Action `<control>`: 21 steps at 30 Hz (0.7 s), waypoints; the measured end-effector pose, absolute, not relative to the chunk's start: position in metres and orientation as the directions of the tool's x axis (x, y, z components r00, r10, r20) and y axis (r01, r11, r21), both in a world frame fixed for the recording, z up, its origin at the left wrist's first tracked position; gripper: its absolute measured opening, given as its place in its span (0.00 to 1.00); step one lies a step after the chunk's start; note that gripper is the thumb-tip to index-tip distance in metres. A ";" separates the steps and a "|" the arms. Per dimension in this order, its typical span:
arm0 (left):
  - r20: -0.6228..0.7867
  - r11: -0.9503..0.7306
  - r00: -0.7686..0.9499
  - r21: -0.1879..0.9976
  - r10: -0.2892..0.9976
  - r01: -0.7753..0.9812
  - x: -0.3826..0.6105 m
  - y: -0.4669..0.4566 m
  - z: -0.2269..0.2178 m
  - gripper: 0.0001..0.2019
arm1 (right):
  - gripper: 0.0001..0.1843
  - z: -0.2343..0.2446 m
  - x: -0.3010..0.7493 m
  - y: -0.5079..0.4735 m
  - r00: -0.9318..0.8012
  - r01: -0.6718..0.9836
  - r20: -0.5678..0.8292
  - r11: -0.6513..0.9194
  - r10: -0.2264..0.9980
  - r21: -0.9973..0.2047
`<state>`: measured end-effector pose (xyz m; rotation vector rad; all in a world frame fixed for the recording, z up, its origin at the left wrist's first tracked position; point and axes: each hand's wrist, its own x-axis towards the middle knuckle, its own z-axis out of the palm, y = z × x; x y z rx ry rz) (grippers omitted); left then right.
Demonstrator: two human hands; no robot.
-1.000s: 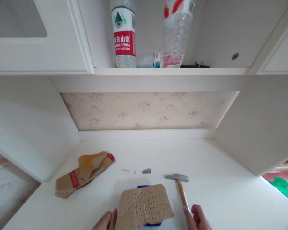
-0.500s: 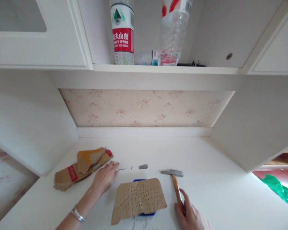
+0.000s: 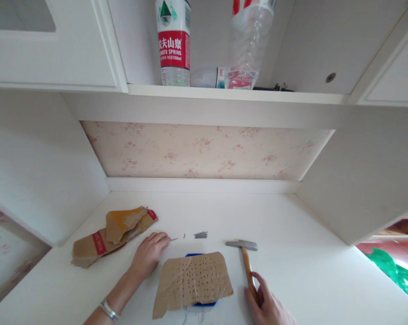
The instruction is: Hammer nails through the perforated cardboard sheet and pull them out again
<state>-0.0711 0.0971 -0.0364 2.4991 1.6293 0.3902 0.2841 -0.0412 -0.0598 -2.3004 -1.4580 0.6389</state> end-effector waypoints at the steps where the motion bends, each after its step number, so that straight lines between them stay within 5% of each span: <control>1: 0.149 -0.409 0.382 0.254 0.912 0.876 -0.070 0.097 -0.037 0.15 | 0.27 -0.061 0.284 -0.041 0.371 0.756 -0.188 -0.413 0.910 -0.507; 21: 0.268 -0.354 0.267 0.368 0.926 0.860 -0.083 0.086 -0.051 0.12 | 0.25 -0.058 0.284 -0.042 0.383 0.759 -0.195 -0.428 0.903 -0.491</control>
